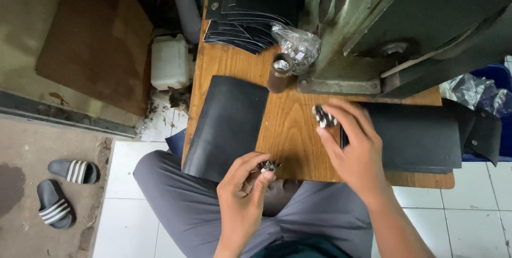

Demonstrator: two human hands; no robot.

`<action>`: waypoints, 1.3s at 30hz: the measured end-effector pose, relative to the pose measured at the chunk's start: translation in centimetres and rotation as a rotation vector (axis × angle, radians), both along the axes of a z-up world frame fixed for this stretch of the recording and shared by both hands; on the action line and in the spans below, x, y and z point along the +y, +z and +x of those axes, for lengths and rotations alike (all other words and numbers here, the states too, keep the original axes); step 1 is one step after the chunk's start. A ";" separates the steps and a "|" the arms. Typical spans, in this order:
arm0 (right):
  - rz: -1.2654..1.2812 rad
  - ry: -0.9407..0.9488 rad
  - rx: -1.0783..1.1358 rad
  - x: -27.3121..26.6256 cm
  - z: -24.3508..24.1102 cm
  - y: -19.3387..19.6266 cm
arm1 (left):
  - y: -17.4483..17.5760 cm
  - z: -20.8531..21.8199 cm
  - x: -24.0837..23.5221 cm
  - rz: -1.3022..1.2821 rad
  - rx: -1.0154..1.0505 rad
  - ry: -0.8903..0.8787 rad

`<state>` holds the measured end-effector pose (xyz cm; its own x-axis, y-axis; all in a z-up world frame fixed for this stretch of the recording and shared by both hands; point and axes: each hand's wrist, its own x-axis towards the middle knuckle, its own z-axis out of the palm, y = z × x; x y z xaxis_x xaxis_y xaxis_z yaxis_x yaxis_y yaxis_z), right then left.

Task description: The person sits at a low wooden table in a leather workshop and attaches metal snap fasteners to black leather pieces. They position a snap component on the leather, set it using a handheld setter tool, and use a bench press machine to crimp snaps, also handling floral fabric pieces and stacking finished leather items.

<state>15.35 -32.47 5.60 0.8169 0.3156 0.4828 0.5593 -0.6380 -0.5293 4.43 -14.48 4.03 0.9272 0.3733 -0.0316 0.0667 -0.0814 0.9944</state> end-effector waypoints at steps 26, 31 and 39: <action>0.108 -0.130 -0.027 -0.3 -0.8 0.4 | -3.4 -0.2 -1.6 -0.443 -0.065 0.180; 0.205 0.012 0.095 -0.3 -2.9 -1.9 | -3.6 -0.2 -1.8 -0.403 -0.078 0.095; 0.425 0.207 0.597 1.6 -6.0 -1.3 | -1.7 -0.1 -2.5 0.020 -0.036 0.118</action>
